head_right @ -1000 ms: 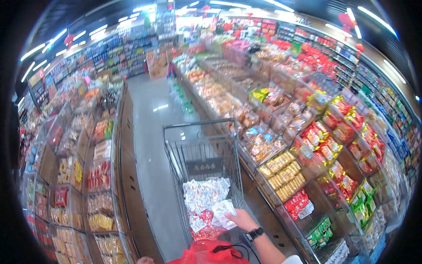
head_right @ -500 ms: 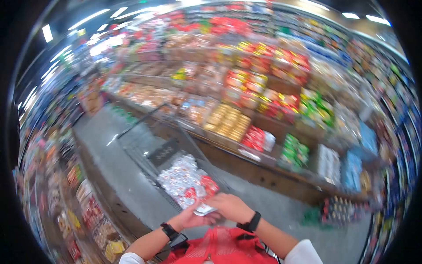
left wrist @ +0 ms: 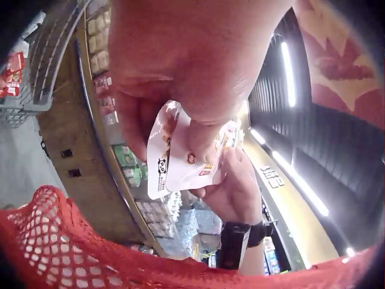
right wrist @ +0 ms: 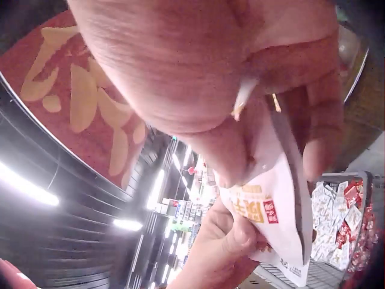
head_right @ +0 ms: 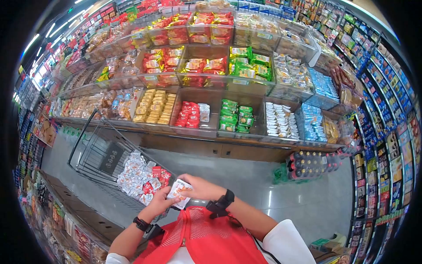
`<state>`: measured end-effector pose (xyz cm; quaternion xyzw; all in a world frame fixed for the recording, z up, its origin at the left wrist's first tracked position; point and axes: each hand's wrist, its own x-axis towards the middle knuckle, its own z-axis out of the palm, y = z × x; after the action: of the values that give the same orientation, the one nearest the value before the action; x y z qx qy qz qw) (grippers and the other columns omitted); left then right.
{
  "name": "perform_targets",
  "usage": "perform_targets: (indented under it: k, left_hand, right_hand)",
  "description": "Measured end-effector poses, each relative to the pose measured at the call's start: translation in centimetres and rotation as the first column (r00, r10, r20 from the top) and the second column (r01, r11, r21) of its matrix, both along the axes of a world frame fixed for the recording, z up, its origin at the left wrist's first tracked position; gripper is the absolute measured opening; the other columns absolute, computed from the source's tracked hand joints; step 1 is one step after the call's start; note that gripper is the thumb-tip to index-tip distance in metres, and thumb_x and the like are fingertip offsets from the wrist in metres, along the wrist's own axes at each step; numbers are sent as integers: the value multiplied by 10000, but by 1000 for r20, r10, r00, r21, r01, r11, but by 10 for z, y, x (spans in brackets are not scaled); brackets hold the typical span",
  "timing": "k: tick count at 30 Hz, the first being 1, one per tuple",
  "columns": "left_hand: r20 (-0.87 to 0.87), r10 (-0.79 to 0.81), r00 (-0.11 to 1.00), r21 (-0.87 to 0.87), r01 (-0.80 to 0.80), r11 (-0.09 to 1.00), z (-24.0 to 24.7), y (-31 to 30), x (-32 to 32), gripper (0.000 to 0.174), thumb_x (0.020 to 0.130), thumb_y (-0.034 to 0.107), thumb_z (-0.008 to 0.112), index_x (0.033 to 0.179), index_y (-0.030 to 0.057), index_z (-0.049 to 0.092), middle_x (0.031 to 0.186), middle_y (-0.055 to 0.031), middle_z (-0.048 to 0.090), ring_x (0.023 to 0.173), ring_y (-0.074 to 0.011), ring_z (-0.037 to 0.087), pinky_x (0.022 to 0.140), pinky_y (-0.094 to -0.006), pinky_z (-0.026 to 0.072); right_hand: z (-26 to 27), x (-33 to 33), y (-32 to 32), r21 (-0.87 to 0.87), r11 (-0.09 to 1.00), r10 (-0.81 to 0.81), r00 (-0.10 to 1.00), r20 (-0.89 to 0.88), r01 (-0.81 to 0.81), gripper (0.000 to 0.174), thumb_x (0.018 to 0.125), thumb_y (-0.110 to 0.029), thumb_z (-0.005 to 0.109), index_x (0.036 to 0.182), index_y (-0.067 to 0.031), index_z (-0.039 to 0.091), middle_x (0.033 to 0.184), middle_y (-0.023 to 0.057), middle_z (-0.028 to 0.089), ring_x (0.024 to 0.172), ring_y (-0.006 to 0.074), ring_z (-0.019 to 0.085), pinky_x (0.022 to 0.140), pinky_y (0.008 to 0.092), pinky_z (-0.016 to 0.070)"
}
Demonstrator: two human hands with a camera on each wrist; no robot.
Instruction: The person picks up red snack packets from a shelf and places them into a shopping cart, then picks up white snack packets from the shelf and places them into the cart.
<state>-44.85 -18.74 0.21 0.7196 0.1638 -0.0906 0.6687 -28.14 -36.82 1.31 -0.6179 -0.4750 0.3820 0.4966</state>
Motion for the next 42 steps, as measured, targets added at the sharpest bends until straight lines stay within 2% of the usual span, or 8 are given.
perform_targets:
  k: [7,10,13,19,22,29,38,42]
  left_hand:
    - [-116,-144,983,-82,135,987,-13,11,75,533,942,186,717,1370,10,452,1138,-144,710,998,-179,668,833,-306,529]
    - [-138,198,970,-77,-210,975,-47,67,29,373,966,109,626,1310,10,520,1146,-151,706,1033,-189,671,862,-309,530]
    - [-179,681,710,239,-640,730,-138,106,-85,270,939,108,586,1189,6,577,1010,-113,716,852,-165,679,703,-301,537]
    - [-760,605,238,395,-569,721,-240,42,-280,214,917,169,616,1075,25,628,897,-103,701,744,-184,664,611,-327,517]
    - [-821,544,175,329,-634,700,-263,-9,-252,228,916,188,617,1074,24,634,916,-116,700,767,-198,665,634,-337,517]
    - [-742,635,214,255,-786,563,-257,-67,-119,266,915,233,619,1071,20,650,960,-146,699,820,-233,669,689,-362,518]
    - [-683,709,-176,414,-893,177,-195,-212,-38,320,914,292,622,1067,15,670,1016,-184,697,888,-277,674,760,-394,518]
    - [-713,675,-191,399,-902,166,-190,-300,2,345,913,318,624,1066,13,679,1041,-200,696,919,-297,676,792,-408,519]
  right_hand:
    - [-38,102,-12,-246,968,-90,981,-174,45,231,972,-183,656,1126,-22,593,965,48,676,825,114,643,645,286,554]
    - [-60,157,-3,-183,949,-307,892,-332,258,194,967,-118,640,1135,-40,583,999,50,671,814,128,669,602,293,572]
    - [-68,209,12,-236,862,-505,791,-345,448,272,970,-124,647,1214,-37,560,1030,61,680,914,160,699,660,309,605]
    - [-78,291,78,-213,680,-715,699,19,702,229,928,-145,684,1097,-7,615,948,131,710,847,230,726,654,374,608]
    - [-88,341,127,-24,674,-537,512,671,738,241,892,-169,702,1087,-42,639,937,187,723,856,354,710,718,420,567]
    - [-245,441,220,-391,565,-324,631,705,726,392,858,-237,698,1215,-94,625,1138,237,678,1087,426,633,927,515,512]
    - [-365,465,240,-444,650,-426,779,461,617,328,765,-211,813,1005,-7,720,1048,199,713,984,371,682,853,496,551]
    - [-410,487,232,-520,219,-461,558,690,825,759,772,-358,854,1277,103,524,1217,273,646,1097,406,652,930,466,539]
